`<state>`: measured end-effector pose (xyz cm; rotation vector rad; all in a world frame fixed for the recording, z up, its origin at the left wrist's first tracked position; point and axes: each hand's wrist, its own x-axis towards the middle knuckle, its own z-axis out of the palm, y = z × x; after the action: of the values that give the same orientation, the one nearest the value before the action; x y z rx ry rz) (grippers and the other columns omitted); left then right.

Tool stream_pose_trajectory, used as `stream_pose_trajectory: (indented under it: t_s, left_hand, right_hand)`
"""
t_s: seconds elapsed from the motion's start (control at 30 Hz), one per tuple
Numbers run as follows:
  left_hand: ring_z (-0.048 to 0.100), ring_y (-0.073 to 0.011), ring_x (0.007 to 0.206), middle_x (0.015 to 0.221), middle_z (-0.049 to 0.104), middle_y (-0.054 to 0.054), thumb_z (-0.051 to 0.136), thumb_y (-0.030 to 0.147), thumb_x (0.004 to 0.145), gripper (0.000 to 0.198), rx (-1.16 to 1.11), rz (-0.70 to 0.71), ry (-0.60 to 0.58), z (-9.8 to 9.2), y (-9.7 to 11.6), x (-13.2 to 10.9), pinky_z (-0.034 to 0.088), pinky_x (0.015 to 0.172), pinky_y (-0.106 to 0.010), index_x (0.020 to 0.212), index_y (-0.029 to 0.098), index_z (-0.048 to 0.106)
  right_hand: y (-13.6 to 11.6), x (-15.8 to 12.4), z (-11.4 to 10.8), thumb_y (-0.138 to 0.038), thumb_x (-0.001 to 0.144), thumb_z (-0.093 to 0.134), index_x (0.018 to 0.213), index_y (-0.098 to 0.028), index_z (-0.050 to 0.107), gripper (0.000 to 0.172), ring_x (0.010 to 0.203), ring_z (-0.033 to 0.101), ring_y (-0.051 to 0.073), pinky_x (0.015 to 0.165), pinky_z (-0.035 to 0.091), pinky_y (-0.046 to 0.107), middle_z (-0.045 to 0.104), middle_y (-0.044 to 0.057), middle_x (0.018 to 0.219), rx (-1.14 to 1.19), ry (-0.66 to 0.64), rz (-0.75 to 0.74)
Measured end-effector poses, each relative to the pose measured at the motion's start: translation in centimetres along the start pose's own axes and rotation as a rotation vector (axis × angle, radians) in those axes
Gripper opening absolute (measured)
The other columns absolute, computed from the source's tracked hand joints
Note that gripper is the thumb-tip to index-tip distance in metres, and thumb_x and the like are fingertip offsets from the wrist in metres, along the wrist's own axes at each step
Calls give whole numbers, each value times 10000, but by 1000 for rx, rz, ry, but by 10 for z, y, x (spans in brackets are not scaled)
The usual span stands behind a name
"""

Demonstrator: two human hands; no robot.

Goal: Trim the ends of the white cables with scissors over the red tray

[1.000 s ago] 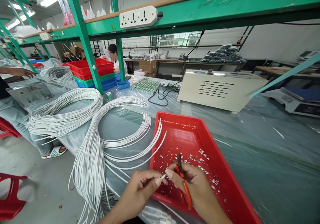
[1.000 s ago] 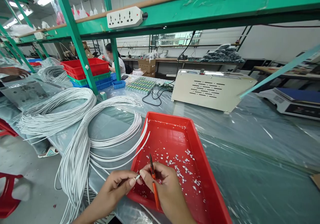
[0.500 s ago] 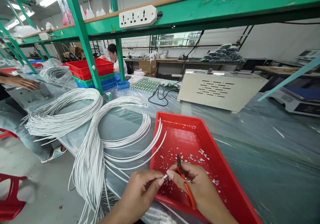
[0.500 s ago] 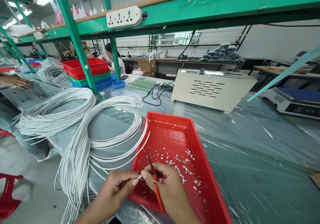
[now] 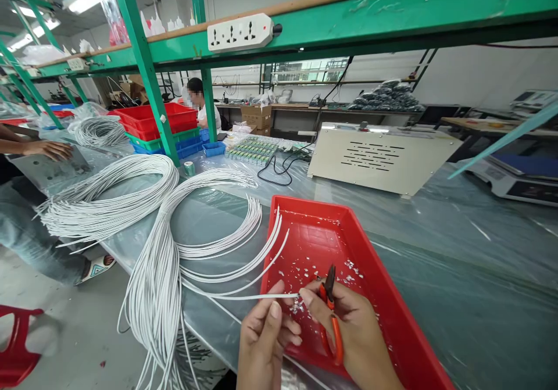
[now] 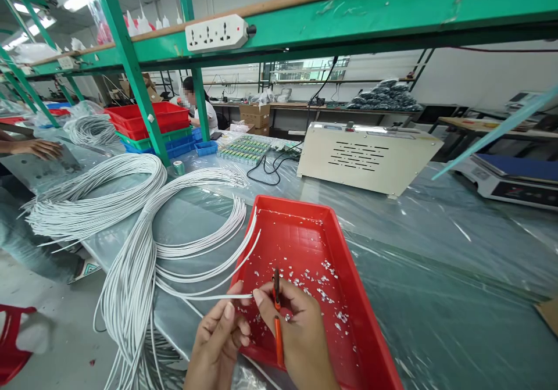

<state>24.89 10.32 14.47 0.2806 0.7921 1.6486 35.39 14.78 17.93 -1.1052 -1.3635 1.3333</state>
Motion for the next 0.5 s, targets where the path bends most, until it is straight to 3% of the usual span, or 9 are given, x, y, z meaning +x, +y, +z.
stream_pose_trajectory:
  t_s: [0.07, 0.23, 0.37, 0.5]
  left_hand:
    - [508, -65, 504, 544, 599, 9, 756, 340, 663, 225, -35, 8, 11, 4, 6, 5, 433, 537, -164, 792, 158, 726]
    - [476, -68, 513, 549, 580, 17, 651, 312, 784, 189, 101, 40, -105, 6, 20, 14, 402, 563, -173, 702, 142, 651]
    - [455, -66, 509, 553, 558, 22, 595, 290, 829, 227, 199, 46, -139, 2, 30, 16, 371, 533, -170, 666, 133, 600]
    - [481, -82, 533, 542, 553, 20, 561, 268, 850, 198, 298, 89, -146, -1, 40, 16, 383, 560, -175, 721, 129, 616]
  right_hand:
    - [2, 1, 3, -355, 624, 763, 647, -171, 630, 229, 475, 432, 114, 458, 362, 200, 500, -44, 512, 98, -28, 99]
    - [11, -1, 11, -367, 635, 760, 619, -159, 618, 252, 487, 422, 101, 486, 356, 194, 507, -38, 510, 251, -174, 237]
    - [13, -4, 12, -323, 689, 709, 643, -159, 631, 187, 515, 438, 107, 517, 370, 201, 556, -18, 577, 93, -246, 153]
    - [9, -7, 10, -317, 704, 648, 672, -177, 638, 144, 602, 521, 164, 580, 410, 237, 591, 9, 626, -129, -215, 39]
